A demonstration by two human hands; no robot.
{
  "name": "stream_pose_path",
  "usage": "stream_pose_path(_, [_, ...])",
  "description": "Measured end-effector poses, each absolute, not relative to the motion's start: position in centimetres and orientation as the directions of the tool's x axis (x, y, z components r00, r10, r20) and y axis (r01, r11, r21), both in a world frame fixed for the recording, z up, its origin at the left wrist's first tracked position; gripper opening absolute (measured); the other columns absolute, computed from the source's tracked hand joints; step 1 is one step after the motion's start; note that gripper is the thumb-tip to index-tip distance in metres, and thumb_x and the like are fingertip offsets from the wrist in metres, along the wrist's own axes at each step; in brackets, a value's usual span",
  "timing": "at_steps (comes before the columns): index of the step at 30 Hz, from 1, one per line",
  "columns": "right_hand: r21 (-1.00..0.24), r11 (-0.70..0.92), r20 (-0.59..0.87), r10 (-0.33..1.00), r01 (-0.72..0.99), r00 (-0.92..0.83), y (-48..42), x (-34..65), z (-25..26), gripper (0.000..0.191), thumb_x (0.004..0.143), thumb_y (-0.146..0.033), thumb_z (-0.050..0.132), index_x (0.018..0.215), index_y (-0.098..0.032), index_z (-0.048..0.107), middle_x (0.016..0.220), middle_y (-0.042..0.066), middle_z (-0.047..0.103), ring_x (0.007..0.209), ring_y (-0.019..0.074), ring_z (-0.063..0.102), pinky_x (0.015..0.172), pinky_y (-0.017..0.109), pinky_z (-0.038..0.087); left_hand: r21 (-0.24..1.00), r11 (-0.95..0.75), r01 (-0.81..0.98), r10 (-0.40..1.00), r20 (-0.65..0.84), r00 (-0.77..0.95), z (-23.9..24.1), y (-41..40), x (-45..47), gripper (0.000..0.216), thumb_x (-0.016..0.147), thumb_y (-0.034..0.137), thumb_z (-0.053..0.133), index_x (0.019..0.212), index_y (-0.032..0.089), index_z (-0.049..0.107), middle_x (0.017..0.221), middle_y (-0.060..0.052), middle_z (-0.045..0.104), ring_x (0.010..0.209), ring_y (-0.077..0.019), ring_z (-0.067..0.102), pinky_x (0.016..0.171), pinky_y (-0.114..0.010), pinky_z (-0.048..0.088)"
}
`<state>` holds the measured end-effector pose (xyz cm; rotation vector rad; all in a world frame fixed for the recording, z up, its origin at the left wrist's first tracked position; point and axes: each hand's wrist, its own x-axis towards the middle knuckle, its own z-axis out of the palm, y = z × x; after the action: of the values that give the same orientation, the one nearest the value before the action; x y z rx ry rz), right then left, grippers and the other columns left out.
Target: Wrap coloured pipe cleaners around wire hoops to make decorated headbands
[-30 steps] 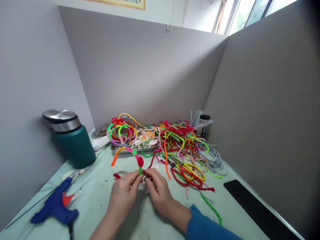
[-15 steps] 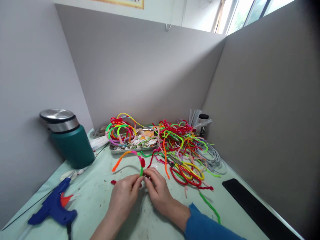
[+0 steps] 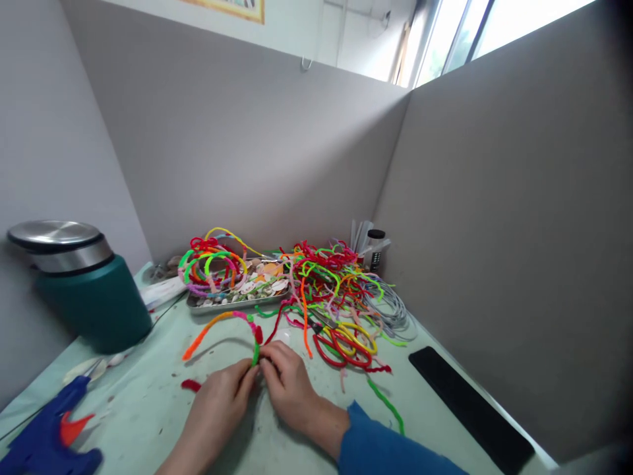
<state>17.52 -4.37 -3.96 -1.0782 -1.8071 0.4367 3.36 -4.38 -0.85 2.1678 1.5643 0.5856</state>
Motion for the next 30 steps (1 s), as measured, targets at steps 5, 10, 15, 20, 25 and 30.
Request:
stream_pose_path(5, [-0.645, 0.575, 0.559, 0.804, 0.503, -0.202, -4.4, 17.5, -4.0, 0.024, 0.084, -0.01, 0.044, 0.101, -0.018, 0.06, 0.092, 0.006, 0.062, 0.086, 0.0166, 0.056, 0.077, 0.028, 0.044, 0.602, -0.259, 0.755, 0.963, 0.1, 0.25, -1.2, -4.0, 3.1, 0.029, 0.086, 0.033, 0.037, 0.087, 0.022, 0.064, 0.075, -0.003, 0.071, 0.069, -0.0177, 0.063, 0.061, -0.022, 0.04])
stream_pose_path(10, [-0.639, 0.572, 0.565, 0.803, 0.514, -0.191, -4.5, 17.5, -4.0, 0.024, 0.085, -0.012, 0.045, 0.103, -0.018, 0.06, 0.092, 0.006, 0.063, 0.086, 0.0162, 0.057, 0.076, 0.027, 0.045, 0.631, -0.24, 0.738, 0.97, 0.129, 0.205, -1.5, -3.9, 3.0, 0.029, 0.084, 0.036, 0.037, 0.085, 0.023, 0.063, 0.068, -0.001, 0.068, 0.063, -0.0171, 0.063, 0.058, -0.022, 0.041])
stream_pose_path(15, [-0.675, 0.546, 0.58, 0.808, 0.497, -0.1, -4.1, 18.4, -2.5, 0.022, 0.086, -0.013, 0.044, 0.099, -0.018, 0.061, 0.091, 0.005, 0.064, 0.088, 0.0154, 0.057, 0.078, 0.026, 0.044, 0.64, -0.228, 0.734, 0.973, 0.131, 0.188, -1.4, -4.0, 3.2, 0.029, 0.083, 0.039, 0.038, 0.079, 0.023, 0.062, 0.062, 0.001, 0.066, 0.058, -0.0161, 0.061, 0.056, -0.021, 0.041])
stream_pose_path(20, [-0.743, 0.412, 0.572, 0.8, 0.527, 0.181, -1.0, 22.9, 0.5, 0.022, 0.086, -0.017, 0.044, 0.095, -0.018, 0.064, 0.091, 0.005, 0.065, 0.085, 0.0152, 0.059, 0.075, 0.026, 0.045, 0.62, -0.236, 0.748, 0.971, 0.131, 0.198, -0.8, -4.1, 3.5, 0.03, 0.083, 0.041, 0.04, 0.067, 0.024, 0.06, 0.057, 0.003, 0.063, 0.053, -0.0153, 0.058, 0.054, -0.02, 0.039])
stream_pose_path(25, [-0.786, 0.169, 0.493, 0.752, 0.595, 0.438, 2.8, 29.5, 1.7, 0.022, 0.073, -0.02, 0.052, 0.088, -0.015, 0.067, 0.095, 0.009, 0.064, 0.09, 0.0218, 0.056, 0.083, 0.035, 0.043, 0.64, -0.252, 0.726, 0.967, 0.139, 0.213, -0.2, -4.5, 3.7, 0.034, 0.085, 0.039, 0.037, 0.064, 0.022, 0.059, 0.055, 0.001, 0.061, 0.054, -0.0157, 0.057, 0.053, -0.021, 0.037])
stream_pose_path(30, [-0.847, 0.103, 0.351, 0.845, 0.521, 0.403, 4.7, 31.8, 0.5, 0.024, 0.069, -0.025, 0.054, 0.085, -0.015, 0.07, 0.081, 0.006, 0.067, 0.075, 0.0195, 0.059, 0.069, 0.03, 0.046, 0.691, -0.265, 0.673, 0.964, 0.167, 0.208, 0.0, -4.8, 3.8, 0.035, 0.086, 0.038, 0.037, 0.061, 0.021, 0.056, 0.055, 0.001, 0.059, 0.055, -0.0149, 0.055, 0.055, -0.022, 0.035])
